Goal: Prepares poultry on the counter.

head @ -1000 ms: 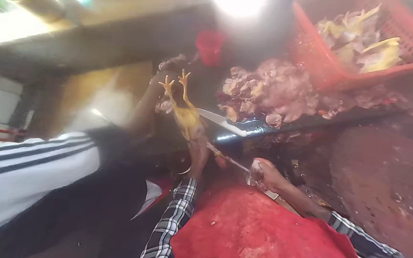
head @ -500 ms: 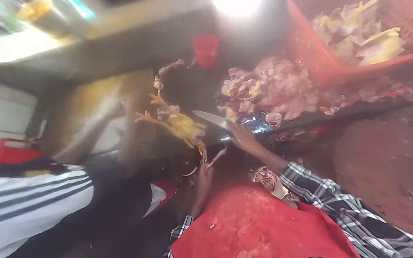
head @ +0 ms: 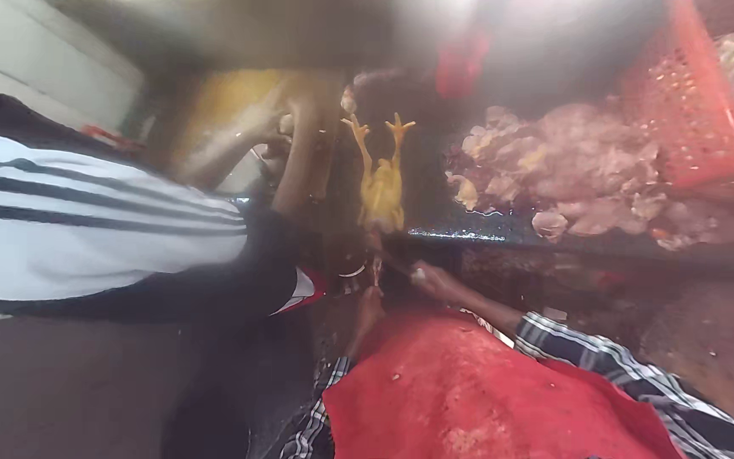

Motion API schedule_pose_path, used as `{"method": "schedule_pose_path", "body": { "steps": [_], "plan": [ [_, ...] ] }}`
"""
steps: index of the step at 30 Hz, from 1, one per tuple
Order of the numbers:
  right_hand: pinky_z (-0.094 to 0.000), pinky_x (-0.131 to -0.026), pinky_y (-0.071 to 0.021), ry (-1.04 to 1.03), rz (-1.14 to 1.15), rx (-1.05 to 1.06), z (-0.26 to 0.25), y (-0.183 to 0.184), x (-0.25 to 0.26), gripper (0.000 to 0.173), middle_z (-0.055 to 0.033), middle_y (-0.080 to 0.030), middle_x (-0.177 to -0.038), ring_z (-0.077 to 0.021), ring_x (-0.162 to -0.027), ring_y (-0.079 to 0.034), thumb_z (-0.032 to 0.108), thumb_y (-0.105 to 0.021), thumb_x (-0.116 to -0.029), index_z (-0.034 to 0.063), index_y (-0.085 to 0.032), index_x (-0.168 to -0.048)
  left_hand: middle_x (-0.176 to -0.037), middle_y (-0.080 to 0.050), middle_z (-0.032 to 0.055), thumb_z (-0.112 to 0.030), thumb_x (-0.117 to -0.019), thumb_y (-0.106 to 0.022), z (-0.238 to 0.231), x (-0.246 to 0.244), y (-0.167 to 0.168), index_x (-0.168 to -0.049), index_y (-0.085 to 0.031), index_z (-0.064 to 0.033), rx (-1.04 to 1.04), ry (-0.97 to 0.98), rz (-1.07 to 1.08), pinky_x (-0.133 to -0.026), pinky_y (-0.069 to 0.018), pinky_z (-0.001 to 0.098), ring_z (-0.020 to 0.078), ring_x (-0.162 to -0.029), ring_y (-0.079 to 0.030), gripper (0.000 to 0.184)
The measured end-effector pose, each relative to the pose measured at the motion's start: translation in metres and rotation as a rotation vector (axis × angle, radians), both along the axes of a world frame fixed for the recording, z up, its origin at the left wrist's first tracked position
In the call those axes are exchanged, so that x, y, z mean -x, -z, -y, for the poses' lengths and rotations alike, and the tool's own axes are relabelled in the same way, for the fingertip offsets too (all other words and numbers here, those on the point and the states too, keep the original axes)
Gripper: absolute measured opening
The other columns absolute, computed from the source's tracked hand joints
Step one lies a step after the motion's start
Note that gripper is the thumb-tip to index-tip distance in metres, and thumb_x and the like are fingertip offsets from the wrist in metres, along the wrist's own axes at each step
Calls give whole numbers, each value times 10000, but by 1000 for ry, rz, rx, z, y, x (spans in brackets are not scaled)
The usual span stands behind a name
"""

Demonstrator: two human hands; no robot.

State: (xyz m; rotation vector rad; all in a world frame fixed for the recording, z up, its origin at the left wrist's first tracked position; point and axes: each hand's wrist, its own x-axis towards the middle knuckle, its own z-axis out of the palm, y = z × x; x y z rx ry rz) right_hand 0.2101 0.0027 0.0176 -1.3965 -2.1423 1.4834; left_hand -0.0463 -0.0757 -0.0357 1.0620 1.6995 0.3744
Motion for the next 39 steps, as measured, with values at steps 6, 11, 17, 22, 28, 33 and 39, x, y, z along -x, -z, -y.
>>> {"method": "schedule_pose_path", "body": {
  "steps": [6, 11, 17, 22, 28, 33, 39],
  "plan": [
    [-724, -875, -509, -247, 604, 96, 29, 71, -32, 465, -247, -701, -1148, -497, -1061, -671, 429, -510, -1039, 182, -534, -1432, -1121, -723, 142, -408, -1096, -403, 19, 14, -13, -1221, -692, -84, 65, 240, -234, -975, -533, 543, 288, -1070, -693, 452],
    [-694, -953, -498, -93, 810, 300, 62, 100, -147, 593, -228, -687, -1238, -446, -1167, -653, 563, -453, -1029, 127, -573, -1412, -1154, -708, 179, -350, -1057, -510, -2, 56, -20, -1178, -718, -73, 193, 421, -351, -976, -517, 570, 342, -1099, -670, 366],
    [-683, -939, -512, 49, 703, 230, 63, 68, -148, 550, -213, -701, -1205, -435, -1125, -671, 530, -504, -1023, 178, -547, -1444, -1386, -624, 133, -313, -1068, -517, -129, 72, -2, -1313, -680, -92, -363, 121, -227, -1160, -426, 442, 249, -1328, -562, 368],
    [-587, -932, -554, 262, 302, -37, 75, 32, -118, 532, -135, -722, -1139, -318, -1033, -711, 537, -526, -1023, 192, -560, -1427, -1111, -748, 71, -267, -1087, -478, -149, 80, -73, -1199, -722, -72, -348, 65, -71, -926, -600, 404, 172, -985, -729, 333],
    [-528, -817, -592, 380, 48, 77, 45, -25, -51, 507, -142, -701, -958, -276, -836, -712, 444, -482, -1059, 128, -487, -1455, -1521, -510, 126, -361, -1070, -517, -248, 34, -145, -1544, -410, -79, -474, -141, 438, -1117, -467, 457, 242, -1356, -534, 562],
    [-578, -870, -547, 324, 119, 93, 23, -91, -31, 383, -167, -697, -1013, -326, -940, -698, 344, -453, -1065, 98, -561, -1338, -648, -490, -34, -377, -1008, -639, -290, -26, -201, -1202, -674, -151, -542, -115, 562, -479, -433, 244, 76, -493, -442, 300],
    [-576, -816, -550, 308, 96, 33, 7, -125, -19, 376, -149, -683, -952, -328, -902, -690, 379, -428, -1070, 92, -573, -1266, -841, -637, 46, -262, -950, -741, -261, -79, -239, -1303, -632, -131, -620, -72, 412, -498, -450, 284, 108, -551, -486, 392]
  ]
}}
